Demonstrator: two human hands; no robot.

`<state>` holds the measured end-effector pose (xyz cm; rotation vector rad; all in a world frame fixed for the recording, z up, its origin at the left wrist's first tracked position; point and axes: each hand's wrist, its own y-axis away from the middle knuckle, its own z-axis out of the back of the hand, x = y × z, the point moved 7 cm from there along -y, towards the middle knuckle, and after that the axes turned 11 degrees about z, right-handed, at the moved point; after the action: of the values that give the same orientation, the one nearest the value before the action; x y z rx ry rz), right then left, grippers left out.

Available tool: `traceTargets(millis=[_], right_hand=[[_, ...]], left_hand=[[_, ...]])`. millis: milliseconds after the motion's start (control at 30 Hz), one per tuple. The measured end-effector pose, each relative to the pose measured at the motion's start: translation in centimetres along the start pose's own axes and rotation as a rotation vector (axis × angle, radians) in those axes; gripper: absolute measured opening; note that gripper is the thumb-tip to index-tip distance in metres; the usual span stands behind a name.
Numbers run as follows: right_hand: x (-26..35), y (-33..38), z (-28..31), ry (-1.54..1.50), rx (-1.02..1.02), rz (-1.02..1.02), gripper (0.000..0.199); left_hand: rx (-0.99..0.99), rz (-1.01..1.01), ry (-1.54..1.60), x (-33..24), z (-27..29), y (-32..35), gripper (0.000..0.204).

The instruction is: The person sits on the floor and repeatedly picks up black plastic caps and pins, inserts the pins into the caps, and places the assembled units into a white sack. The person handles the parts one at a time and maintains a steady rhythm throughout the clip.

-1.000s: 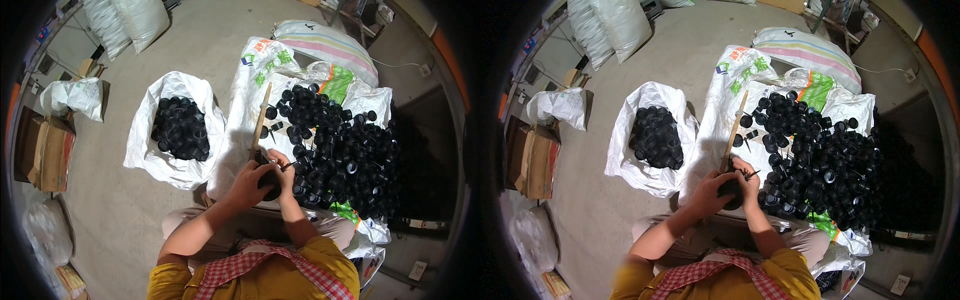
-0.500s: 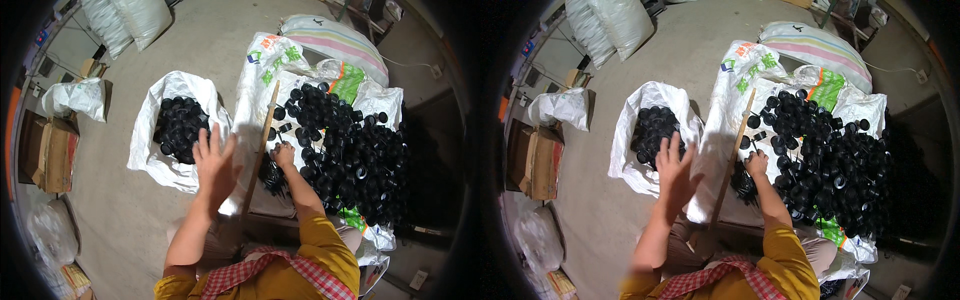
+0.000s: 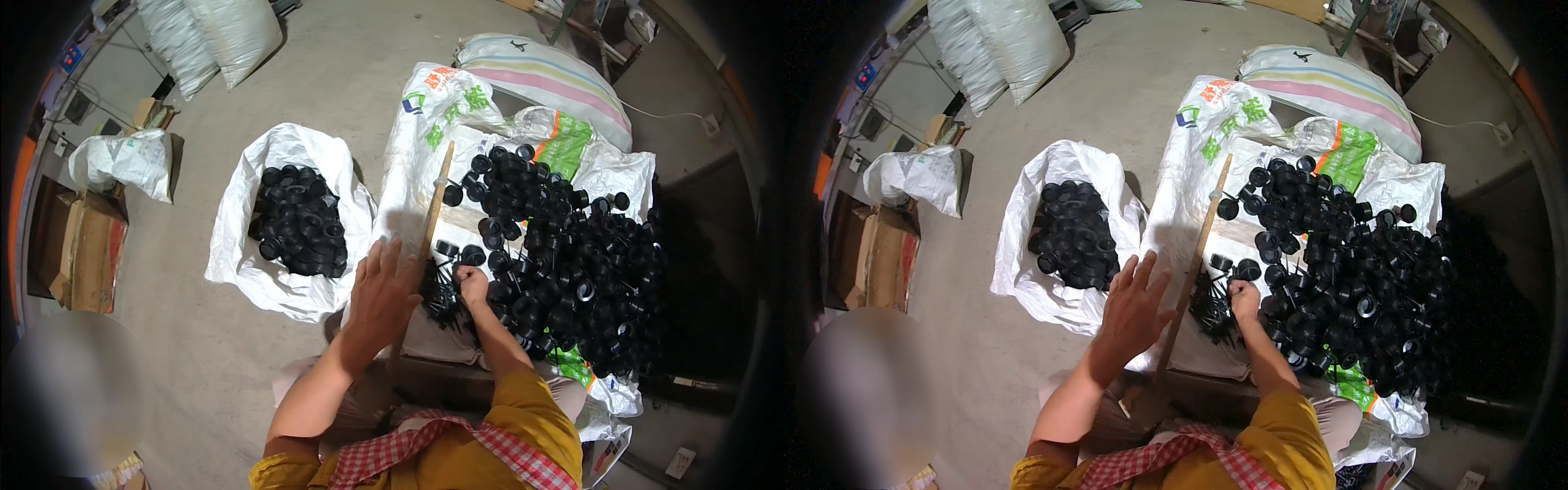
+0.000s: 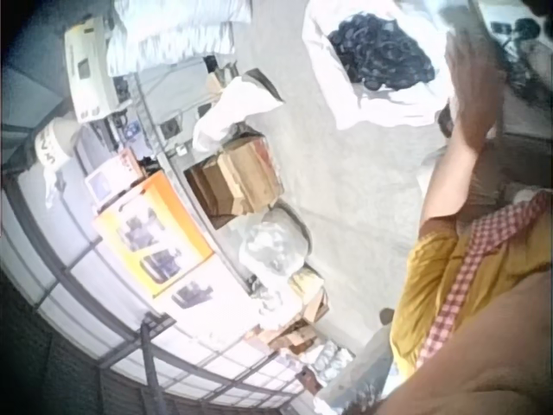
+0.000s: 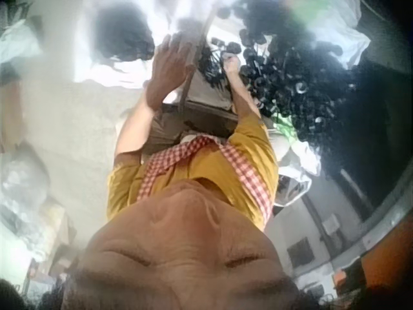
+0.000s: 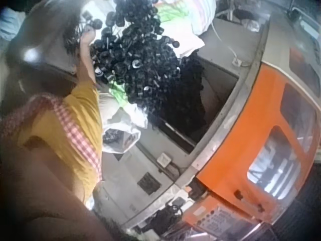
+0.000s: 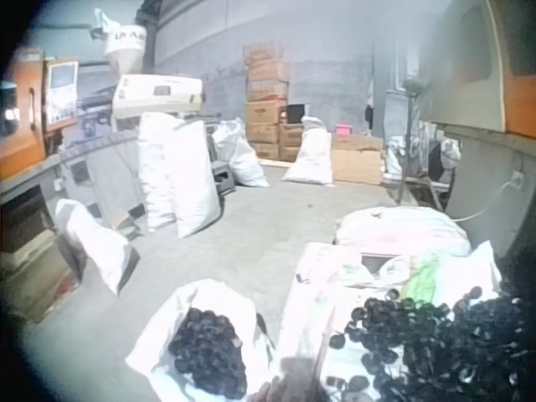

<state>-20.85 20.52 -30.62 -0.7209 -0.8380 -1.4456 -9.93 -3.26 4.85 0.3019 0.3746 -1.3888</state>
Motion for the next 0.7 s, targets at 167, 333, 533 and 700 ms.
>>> traceTargets(millis=[167, 333, 533, 700], right_hand=[[6.1, 6.5, 6.2, -0.230, -0.094, -0.037, 0.014], [21.1, 12.3, 12.1, -0.232, 0.077, 0.305, 0.009], [28.9, 14.2, 14.1, -0.282, 0.077, 0.521, 0.060], [31.9, 13.9, 13.8, 0.139, 0.446, 0.974, 0.081]], left_hand=[[0.078, 0.012, 0.010, 0.3, -2.4, 0.4, 0.069], [-0.015, -0.097, -0.105, -2.7, -1.7, 0.8, 0.082], [0.440, -0.210, 0.342, -2.0, -6.4, 2.0, 0.064], [0.692, -0.154, 0.649, -3.1, -4.1, 2.7, 0.050]])
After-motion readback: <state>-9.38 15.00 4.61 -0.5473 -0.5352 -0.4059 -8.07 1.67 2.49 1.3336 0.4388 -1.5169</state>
